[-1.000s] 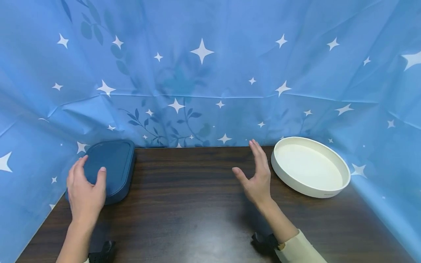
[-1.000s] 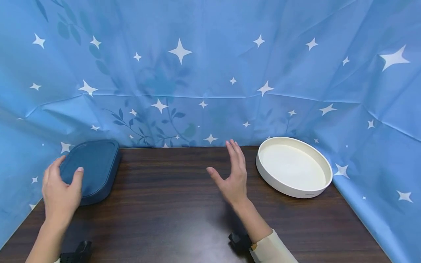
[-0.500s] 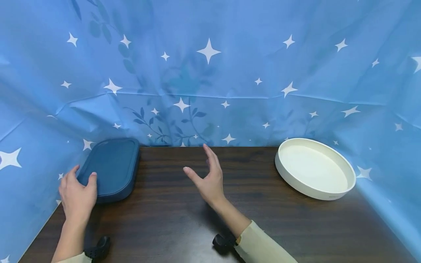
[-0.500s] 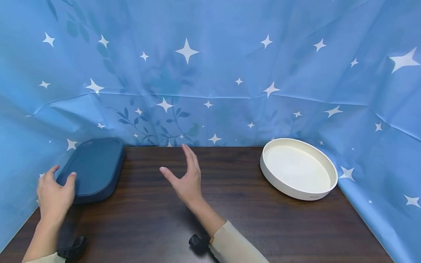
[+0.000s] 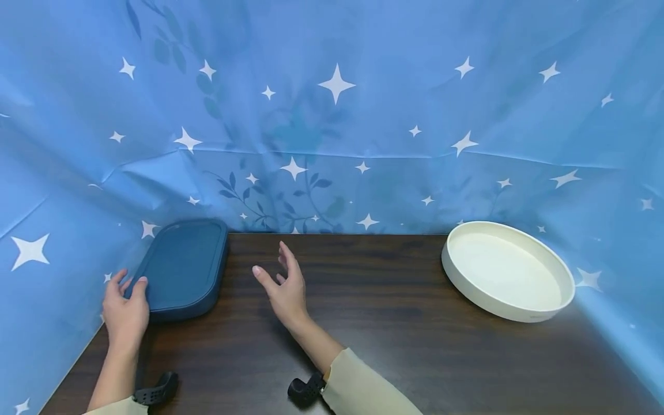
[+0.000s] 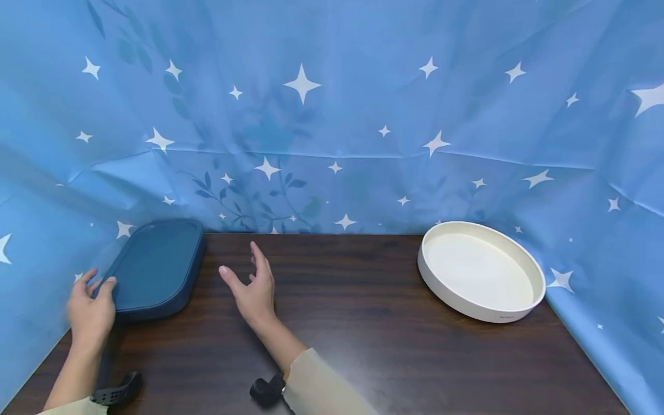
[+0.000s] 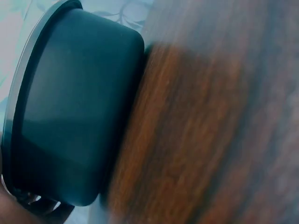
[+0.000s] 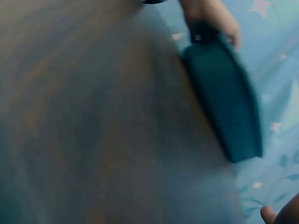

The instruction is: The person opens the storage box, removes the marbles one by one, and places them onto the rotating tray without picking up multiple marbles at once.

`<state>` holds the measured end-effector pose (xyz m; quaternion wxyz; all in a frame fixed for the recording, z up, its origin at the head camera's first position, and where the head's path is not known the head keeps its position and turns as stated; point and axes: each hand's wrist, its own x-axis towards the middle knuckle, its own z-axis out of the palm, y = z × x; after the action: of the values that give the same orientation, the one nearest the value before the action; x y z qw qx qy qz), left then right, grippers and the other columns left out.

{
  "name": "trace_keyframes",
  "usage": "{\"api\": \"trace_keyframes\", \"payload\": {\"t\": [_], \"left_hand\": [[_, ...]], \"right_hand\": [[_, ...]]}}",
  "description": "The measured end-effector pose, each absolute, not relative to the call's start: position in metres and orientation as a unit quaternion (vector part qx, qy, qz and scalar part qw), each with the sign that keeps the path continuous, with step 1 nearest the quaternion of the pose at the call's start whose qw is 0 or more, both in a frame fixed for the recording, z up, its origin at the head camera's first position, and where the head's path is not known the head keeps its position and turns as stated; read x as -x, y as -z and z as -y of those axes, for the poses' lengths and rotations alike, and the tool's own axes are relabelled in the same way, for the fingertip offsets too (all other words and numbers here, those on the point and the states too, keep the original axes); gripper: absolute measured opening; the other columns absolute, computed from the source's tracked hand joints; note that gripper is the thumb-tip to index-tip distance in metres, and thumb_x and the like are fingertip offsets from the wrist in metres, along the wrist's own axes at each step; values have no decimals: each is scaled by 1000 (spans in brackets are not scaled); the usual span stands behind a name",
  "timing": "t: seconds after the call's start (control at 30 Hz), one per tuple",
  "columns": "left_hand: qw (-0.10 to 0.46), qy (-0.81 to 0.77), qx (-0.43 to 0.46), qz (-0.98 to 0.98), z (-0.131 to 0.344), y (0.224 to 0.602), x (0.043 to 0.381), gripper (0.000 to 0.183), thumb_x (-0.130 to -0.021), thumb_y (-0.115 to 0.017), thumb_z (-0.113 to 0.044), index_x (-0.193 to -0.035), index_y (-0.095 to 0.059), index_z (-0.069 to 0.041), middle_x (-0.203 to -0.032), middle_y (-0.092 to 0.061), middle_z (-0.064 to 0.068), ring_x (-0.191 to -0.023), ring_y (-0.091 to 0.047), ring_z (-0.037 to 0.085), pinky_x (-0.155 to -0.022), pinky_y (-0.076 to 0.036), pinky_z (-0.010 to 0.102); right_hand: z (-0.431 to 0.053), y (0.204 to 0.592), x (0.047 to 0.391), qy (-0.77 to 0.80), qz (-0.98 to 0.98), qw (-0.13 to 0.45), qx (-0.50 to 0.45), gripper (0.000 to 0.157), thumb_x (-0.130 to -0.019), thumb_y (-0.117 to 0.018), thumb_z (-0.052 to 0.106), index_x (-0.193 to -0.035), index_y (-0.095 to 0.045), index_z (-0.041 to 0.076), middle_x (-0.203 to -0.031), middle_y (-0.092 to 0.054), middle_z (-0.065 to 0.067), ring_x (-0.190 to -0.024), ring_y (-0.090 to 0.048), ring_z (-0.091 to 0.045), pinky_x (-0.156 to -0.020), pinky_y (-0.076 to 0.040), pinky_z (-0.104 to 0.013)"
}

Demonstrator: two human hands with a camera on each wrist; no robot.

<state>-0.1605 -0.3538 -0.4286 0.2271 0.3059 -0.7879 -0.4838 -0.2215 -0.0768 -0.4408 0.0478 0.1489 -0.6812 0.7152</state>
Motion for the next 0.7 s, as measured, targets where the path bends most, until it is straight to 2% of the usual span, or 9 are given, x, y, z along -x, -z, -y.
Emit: {"api": "trace_keyframes", "payload": {"t": [0.1, 0.23, 0.4, 0.57, 0.7], "left_hand": [[223, 492, -306, 784, 354, 432, 163, 61, -107, -41, -39, -161, -27, -15, -166, -27, 18, -153, -27, 40, -121, -25, 59], [209, 497, -294, 789, 360, 435, 165, 59, -107, -42, -39, -161, -29, -19, -170, -17, 10, -158, -15, 35, -124, -19, 60], [196, 500, -272, 799, 367, 442, 162, 56, -107, -37, -28, -162, -25, -23, -171, -13, 5, -159, -9, 32, -126, -13, 58], [207, 475, -248, 819, 368, 448, 160, 58, -104, -33, -18, -162, -26, -22, -170, -19, 12, -156, -16, 39, -123, -16, 63], [220, 454, -237, 830, 363, 451, 161, 60, -102, -32, -16, -161, -26, -20, -168, -21, 18, -154, -21, 44, -121, -19, 67]], "right_hand": [[89, 452, 222, -716, 682, 13, -147, 75, -92, -72, 38, -156, -35, 27, -161, -39, -6, -147, -40, -34, -111, -44, -57], [106, 456, 223, -718, 675, -29, -168, 74, -94, -70, 40, -157, -33, 32, -162, -36, -8, -148, -38, -35, -111, -45, -56], [122, 459, 216, -697, 687, -56, -195, 72, -96, -68, 39, -157, -30, 36, -163, -35, -4, -149, -38, -34, -111, -46, -51], [134, 466, 209, -632, 736, -48, -239, 74, -98, -64, 44, -160, -26, 34, -165, -31, 1, -150, -38, -27, -112, -46, -43], [140, 470, 209, -576, 773, -15, -266, 72, -99, -59, 50, -160, -26, 30, -166, -30, -1, -152, -35, -21, -115, -43, -43]]}}
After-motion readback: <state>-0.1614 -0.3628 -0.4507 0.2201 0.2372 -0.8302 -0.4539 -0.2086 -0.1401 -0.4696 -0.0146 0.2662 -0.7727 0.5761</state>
